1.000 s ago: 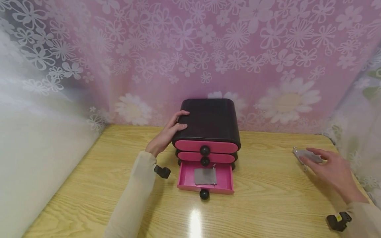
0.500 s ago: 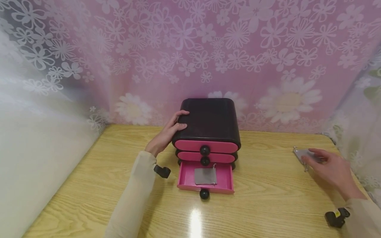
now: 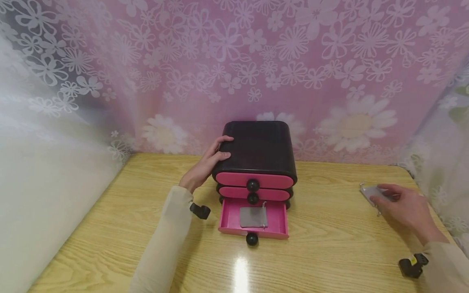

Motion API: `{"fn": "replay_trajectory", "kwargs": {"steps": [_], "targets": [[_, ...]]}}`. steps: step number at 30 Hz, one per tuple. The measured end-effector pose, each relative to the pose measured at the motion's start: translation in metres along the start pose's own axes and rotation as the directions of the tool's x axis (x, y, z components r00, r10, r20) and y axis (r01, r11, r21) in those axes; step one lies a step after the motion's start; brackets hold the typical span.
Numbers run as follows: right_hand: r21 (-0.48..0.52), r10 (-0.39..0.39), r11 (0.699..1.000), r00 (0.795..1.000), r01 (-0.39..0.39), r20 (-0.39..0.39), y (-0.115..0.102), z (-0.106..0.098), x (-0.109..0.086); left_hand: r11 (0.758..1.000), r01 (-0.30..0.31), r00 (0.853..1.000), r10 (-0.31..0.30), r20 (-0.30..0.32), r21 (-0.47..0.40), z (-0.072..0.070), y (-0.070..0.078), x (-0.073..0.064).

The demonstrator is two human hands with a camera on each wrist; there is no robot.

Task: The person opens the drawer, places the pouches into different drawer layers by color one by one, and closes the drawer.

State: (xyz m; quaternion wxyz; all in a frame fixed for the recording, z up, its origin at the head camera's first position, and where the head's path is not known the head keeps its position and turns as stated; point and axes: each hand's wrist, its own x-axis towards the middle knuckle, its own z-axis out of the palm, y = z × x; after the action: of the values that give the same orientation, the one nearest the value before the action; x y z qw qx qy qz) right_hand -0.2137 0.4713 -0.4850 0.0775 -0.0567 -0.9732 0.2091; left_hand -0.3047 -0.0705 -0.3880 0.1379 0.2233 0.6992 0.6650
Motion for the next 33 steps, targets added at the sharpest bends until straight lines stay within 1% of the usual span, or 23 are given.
{"fn": "replay_trajectory", "kwargs": {"steps": [6, 18, 22, 29, 33], "targets": [[0.013, -0.035, 0.999, 0.999, 0.035, -0.018, -0.005, 0.000, -0.001, 1.000, 0.001, 1.000, -0.001, 0.000, 0.006, 0.000, 0.000, 0.000], [0.055, -0.061, 0.997, 0.997, 0.058, 0.057, -0.018, -0.003, -0.009, 1.000, 0.005, 1.000, -0.005, -0.001, 0.010, 0.001, 0.001, -0.001], [0.034, -0.092, 0.995, 0.995, 0.091, 0.035, -0.022, -0.003, -0.009, 1.000, 0.006, 1.000, -0.006, -0.003, 0.011, 0.000, 0.001, -0.001], [0.029, -0.095, 0.995, 0.995, 0.095, 0.023, -0.025, -0.002, -0.013, 1.000, 0.010, 1.000, -0.010, 0.001, 0.017, 0.000, 0.001, -0.001], [0.024, -0.122, 0.992, 0.993, 0.122, -0.001, -0.027, -0.001, -0.016, 1.000, 0.009, 1.000, -0.009, 0.000, 0.020, 0.000, 0.001, -0.001]]}}
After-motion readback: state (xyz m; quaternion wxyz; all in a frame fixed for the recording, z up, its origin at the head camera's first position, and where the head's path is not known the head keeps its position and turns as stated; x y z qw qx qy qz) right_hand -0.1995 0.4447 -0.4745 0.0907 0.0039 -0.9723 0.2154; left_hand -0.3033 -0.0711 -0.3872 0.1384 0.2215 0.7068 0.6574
